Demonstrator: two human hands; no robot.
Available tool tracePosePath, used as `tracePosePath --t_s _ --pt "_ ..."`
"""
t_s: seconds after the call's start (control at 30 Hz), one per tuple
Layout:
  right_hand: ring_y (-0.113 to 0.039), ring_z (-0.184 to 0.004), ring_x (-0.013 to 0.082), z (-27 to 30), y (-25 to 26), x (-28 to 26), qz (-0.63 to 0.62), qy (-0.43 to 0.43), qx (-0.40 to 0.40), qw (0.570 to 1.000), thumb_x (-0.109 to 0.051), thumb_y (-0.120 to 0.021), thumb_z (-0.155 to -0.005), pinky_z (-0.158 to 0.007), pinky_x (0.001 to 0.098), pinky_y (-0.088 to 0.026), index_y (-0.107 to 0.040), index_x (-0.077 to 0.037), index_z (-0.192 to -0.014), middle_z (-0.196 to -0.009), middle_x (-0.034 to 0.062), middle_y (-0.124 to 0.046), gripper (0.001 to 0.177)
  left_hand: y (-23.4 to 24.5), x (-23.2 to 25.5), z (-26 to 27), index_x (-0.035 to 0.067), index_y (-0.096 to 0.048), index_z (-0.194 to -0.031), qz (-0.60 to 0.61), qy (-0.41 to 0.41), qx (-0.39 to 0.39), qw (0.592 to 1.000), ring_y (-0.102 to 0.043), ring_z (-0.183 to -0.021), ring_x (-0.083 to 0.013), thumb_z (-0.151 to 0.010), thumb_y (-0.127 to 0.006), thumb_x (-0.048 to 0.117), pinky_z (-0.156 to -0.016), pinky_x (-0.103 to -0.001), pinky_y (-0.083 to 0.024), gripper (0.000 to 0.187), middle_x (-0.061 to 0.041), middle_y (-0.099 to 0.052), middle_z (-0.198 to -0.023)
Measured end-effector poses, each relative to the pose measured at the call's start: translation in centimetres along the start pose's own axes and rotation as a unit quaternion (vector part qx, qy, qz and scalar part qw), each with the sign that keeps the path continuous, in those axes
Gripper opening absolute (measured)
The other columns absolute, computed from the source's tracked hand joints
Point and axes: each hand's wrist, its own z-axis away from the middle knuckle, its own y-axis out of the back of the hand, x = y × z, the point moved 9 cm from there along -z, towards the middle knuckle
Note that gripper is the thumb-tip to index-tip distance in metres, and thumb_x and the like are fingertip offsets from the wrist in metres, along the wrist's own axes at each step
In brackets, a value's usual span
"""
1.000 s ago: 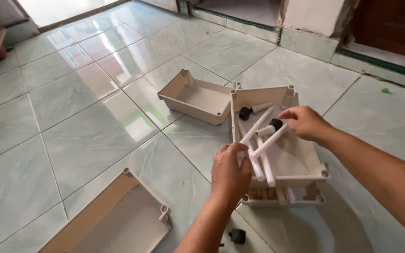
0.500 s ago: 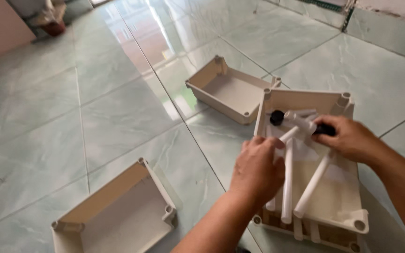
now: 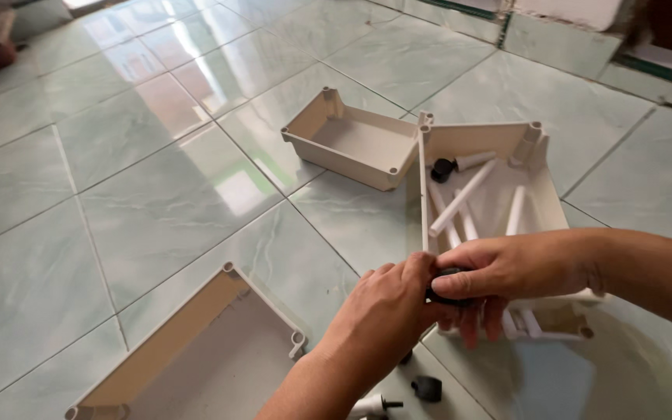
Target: The person assembles a multi-tiered plastic storage unit on a tiled floor. They attach black wheels to white legs, insert the legs into the bottom tray, and then stack additional trays onto the legs to form a vertical unit.
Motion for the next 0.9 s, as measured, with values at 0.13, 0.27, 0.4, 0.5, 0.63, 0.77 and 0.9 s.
tracePosePath --t_s 0.13,0.27,0.4,0.5,0.63,0.77,0.9 --pt "-0.054 -0.071 0.0125 0.6 -3.7 -1.9 -0.015 0.079 -0.071 0.994 -0.027 -0.061 -0.105 -0.064 0.0284 -0.048 -0.062 -0.001 -0.103 -0.081 0.0027 -0.056 0.026 1.1 0.4 2.8 0.001 -0.055 -0.107 -0.069 -0.114 0.063 0.989 -0.063 -0.1 -0.0376 -0.097 -0.063 0.026 -0.086 -0.049 -0.048 0.028 -0.016 -0.067 -0.103" --pt "-0.056 -0.075 0.0138 1.1 -6.3 -5.6 0.166 0.221 -0.018 0.961 -0.023 -0.059 -0.1 -0.065 0.0302 -0.049 -0.062 -0.003 -0.11 -0.086 0.0 -0.061 0.022 1.3 0.1 5.3 0.001 -0.054 -0.11 -0.116 -0.132 0.035 0.984 -0.064 -0.097 -0.0369 -0.1 -0.058 0.022 -0.085 -0.049 -0.049 0.024 -0.018 -0.066 -0.098" --pt "-0.059 -0.07 0.0196 0.7 -7.6 -4.3 0.316 0.082 0.052 0.944 -0.025 -0.061 -0.098 -0.065 0.0352 -0.05 -0.065 -0.011 -0.111 -0.079 0.0049 -0.065 0.019 1.9 0.1 7.3 0.002 -0.054 -0.106 -0.126 -0.135 0.001 0.983 -0.065 -0.094 -0.0374 -0.1 -0.057 0.022 -0.087 -0.049 -0.049 0.021 -0.017 -0.067 -0.092" --pt "-0.065 -0.07 0.0152 0.4 -7.7 -5.4 0.414 0.096 0.104 0.899 -0.025 -0.063 -0.092 -0.069 0.0335 -0.054 -0.062 -0.013 -0.106 -0.082 0.0014 -0.068 0.018 2.8 0.4 7.6 0.003 -0.053 -0.102 -0.118 -0.108 -0.008 0.987 -0.068 -0.085 -0.0371 -0.099 -0.057 0.022 -0.083 -0.049 -0.051 0.02 -0.017 -0.068 -0.082" --pt "-0.062 -0.07 0.0154 1.1 -8.3 -5.8 0.457 0.134 0.133 0.869 -0.026 -0.065 -0.089 -0.068 0.0347 -0.053 -0.061 -0.013 -0.103 -0.081 0.0019 -0.063 0.02 3.1 1.2 7.4 0.003 -0.051 -0.102 -0.109 -0.07 -0.06 0.99 -0.068 -0.066 -0.0365 -0.1 -0.053 0.022 -0.064 -0.05 -0.053 0.02 -0.016 -0.067 -0.075" --pt "-0.062 -0.07 0.0151 1.9 -7.1 -2.4 0.378 0.059 0.091 0.92 -0.024 -0.063 -0.09 -0.068 0.0344 -0.052 -0.063 -0.017 -0.111 -0.078 0.0007 -0.063 0.022 2.4 1.8 7.6 0.003 -0.05 -0.101 -0.026 -0.091 -0.091 0.991 -0.065 -0.062 -0.038 -0.096 -0.056 0.023 -0.059 -0.05 -0.049 0.021 -0.018 -0.067 -0.068" --pt "-0.061 -0.082 0.0173 4.0 -5.1 0.0 0.322 0.257 0.021 0.911 -0.021 -0.065 -0.098 -0.071 0.0344 -0.053 -0.062 -0.009 -0.106 -0.088 0.0051 -0.06 0.015 -0.7 -3.7 10.6 0.004 -0.062 -0.107 0.255 -0.015 -0.128 0.958 -0.055 -0.062 -0.026 -0.102 -0.053 0.019 -0.059 -0.042 -0.05 0.019 -0.015 -0.059 -0.069"
